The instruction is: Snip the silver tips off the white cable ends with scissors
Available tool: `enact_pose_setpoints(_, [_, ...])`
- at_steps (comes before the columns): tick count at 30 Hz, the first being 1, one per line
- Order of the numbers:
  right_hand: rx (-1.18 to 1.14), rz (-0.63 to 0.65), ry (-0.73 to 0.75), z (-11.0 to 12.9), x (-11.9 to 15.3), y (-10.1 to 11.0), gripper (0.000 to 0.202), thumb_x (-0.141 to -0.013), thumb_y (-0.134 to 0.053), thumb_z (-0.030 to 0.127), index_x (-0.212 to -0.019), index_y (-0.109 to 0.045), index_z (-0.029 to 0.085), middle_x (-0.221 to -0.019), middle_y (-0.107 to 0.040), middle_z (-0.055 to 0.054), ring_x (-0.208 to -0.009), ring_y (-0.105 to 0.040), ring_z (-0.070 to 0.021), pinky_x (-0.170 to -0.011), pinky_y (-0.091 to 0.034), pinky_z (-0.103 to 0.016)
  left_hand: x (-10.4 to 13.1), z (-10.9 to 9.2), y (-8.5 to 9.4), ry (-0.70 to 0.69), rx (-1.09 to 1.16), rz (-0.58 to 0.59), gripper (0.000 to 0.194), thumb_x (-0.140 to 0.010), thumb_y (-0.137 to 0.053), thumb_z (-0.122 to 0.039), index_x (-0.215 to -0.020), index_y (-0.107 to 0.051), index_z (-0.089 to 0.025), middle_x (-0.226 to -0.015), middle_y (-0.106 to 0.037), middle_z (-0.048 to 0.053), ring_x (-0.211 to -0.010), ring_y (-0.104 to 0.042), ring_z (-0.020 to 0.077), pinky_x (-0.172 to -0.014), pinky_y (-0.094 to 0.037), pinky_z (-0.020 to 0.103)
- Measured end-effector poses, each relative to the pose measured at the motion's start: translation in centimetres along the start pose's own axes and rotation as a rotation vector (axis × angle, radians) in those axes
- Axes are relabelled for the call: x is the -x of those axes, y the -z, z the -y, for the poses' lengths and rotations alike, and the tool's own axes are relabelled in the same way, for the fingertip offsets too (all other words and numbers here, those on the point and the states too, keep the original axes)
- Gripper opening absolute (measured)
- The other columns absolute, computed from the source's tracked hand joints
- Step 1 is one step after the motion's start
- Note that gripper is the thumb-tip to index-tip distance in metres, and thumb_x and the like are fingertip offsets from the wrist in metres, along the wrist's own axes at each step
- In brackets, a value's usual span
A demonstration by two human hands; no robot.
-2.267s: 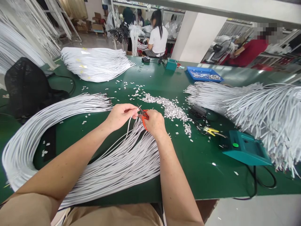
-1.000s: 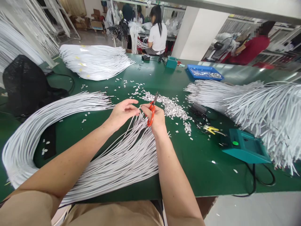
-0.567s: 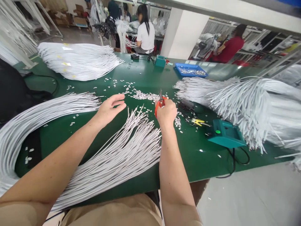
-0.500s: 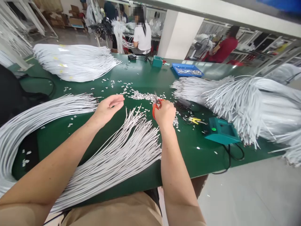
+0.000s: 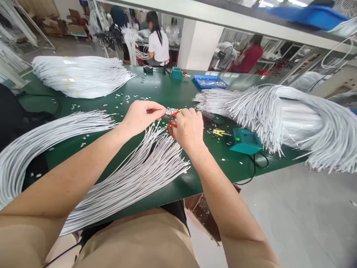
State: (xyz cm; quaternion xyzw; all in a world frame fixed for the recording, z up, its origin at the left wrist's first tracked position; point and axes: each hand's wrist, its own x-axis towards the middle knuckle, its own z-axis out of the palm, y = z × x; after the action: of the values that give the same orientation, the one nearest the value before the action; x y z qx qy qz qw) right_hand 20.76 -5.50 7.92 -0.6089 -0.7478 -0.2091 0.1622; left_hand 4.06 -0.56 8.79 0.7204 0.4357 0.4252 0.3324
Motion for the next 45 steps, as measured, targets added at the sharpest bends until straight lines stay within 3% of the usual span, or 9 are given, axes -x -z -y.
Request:
enact_pose_setpoints(7, [0.012,-0.005,-0.21,-4.1,4.0,-0.1,0.02,-0.087,-0.051,0.022,-0.083,-0.068,0.012,-0.089,-0.067,-0.013,-0.089,-0.055,-0.0255,-0.074,-0.032,-0.035,-0.1,0.7,2.9,0.067,-0.055,-0.084,0.043,-0.085,-0.055,-0.039,-0.119,-0.066,-0.015,-0.098,-0.075,0.011,-0.088,-0.071,0.0216,-0.083,-0.054,0.036])
enact_pose_setpoints(11, [-0.029,0.2,-0.486,-7.5,9.0,-2.2,0.025,-0.086,-0.055,0.033,-0.075,-0.068,0.016,-0.08,-0.068,-0.011,-0.078,-0.059,-0.0224,-0.064,-0.032,-0.031,2.4,3.2,5.4,0.112,-0.461,0.121,0.074,-0.083,-0.057,-0.053,-0.148,-0.038,-0.023,-0.148,-0.048,0.013,-0.135,-0.047,0.0313,-0.107,-0.041,0.045])
enact_pose_setpoints(14, [-0.05,0.35,-0.642,-9.1,13.3,-4.3,0.026,-0.087,-0.055,0.036,-0.077,-0.069,0.017,-0.083,-0.07,-0.01,-0.075,-0.061,-0.0222,-0.061,-0.031,-0.03,5.5,6.2,5.8,0.271,-0.586,0.419,0.087,-0.08,-0.053,-0.064,-0.15,-0.034,-0.015,-0.151,-0.044,0.015,-0.134,-0.047,0.0331,-0.108,-0.04,0.044])
enact_pose_setpoints(18, [-0.07,0.234,-0.64,-9.4,17.2,-6.8,0.02,-0.087,-0.055,0.029,-0.08,-0.068,0.016,-0.088,-0.07,-0.01,-0.085,-0.061,-0.023,-0.067,-0.034,-0.031,8.9,9.4,4.0,0.427,-0.639,0.567,0.099,-0.077,-0.043,-0.077,-0.149,-0.034,-0.01,-0.15,-0.045,0.019,-0.132,-0.051,0.0325,-0.104,-0.044,0.039])
enact_pose_setpoints(25, [-0.112,0.092,-0.597,-9.2,18.3,-8.2,0.02,-0.086,-0.053,0.027,-0.074,-0.064,0.016,-0.083,-0.068,-0.01,-0.084,-0.057,-0.0228,-0.07,-0.031,-0.032,9.3,9.3,1.0,0.426,-0.739,0.531,0.103,-0.074,-0.044,-0.077,-0.152,-0.026,-0.011,-0.149,-0.044,0.02,-0.133,-0.047,0.0371,-0.102,-0.043,0.044])
enact_pose_setpoints(30, [-0.136,0.081,-0.606,-9.2,18.4,-8.2,0.019,-0.085,-0.052,0.027,-0.073,-0.063,0.016,-0.083,-0.068,-0.01,-0.083,-0.056,-0.0232,-0.069,-0.029,-0.032,8.7,8.6,-0.1,0.449,-0.807,0.495,0.107,-0.073,-0.041,-0.081,-0.153,-0.023,-0.012,-0.157,-0.031,0.022,-0.14,-0.036,0.0407,-0.102,-0.042,0.046])
enact_pose_setpoints(34, [-0.148,0.064,-0.604,-9.3,18.4,-8.2,0.019,-0.084,-0.051,0.026,-0.071,-0.062,0.017,-0.082,-0.067,-0.01,-0.082,-0.055,-0.0233,-0.069,-0.029,-0.033,8.0,9.5,-0.3,0.424,-0.782,0.501,0.1,-0.073,-0.052,-0.069,-0.151,-0.028,-0.011,-0.146,-0.045,0.022,-0.126,-0.052,0.0364,-0.097,-0.046,0.04])
enact_pose_setpoints(40, [-0.145,0.052,-0.6,-9.4,18.7,-8.3,0.02,-0.084,-0.05,0.027,-0.068,-0.058,0.018,-0.08,-0.066,-0.01,-0.081,-0.055,-0.023,-0.068,-0.029,-0.032,6.4,10.8,1.4,0.403,-0.853,0.4,0.079,-0.078,-0.058,-0.043,-0.144,-0.034,-0.008,-0.136,-0.052,0.022,-0.121,-0.055,0.035,-0.096,-0.044,0.039])
enact_pose_setpoints(45, [-0.162,0.035,-0.598,-9.6,18.0,-8.2,0.024,-0.084,-0.051,0.03,-0.062,-0.05,0.02,-0.076,-0.065,-0.009,-0.078,-0.055,-0.0227,-0.068,-0.032,-0.033,5.7,11.4,5.1,0.493,-0.899,0.293,0.076,-0.082,-0.056,-0.043,-0.141,-0.033,-0.001,-0.127,-0.058,0.025,-0.117,-0.056,0.0367,-0.095,-0.043,0.042])
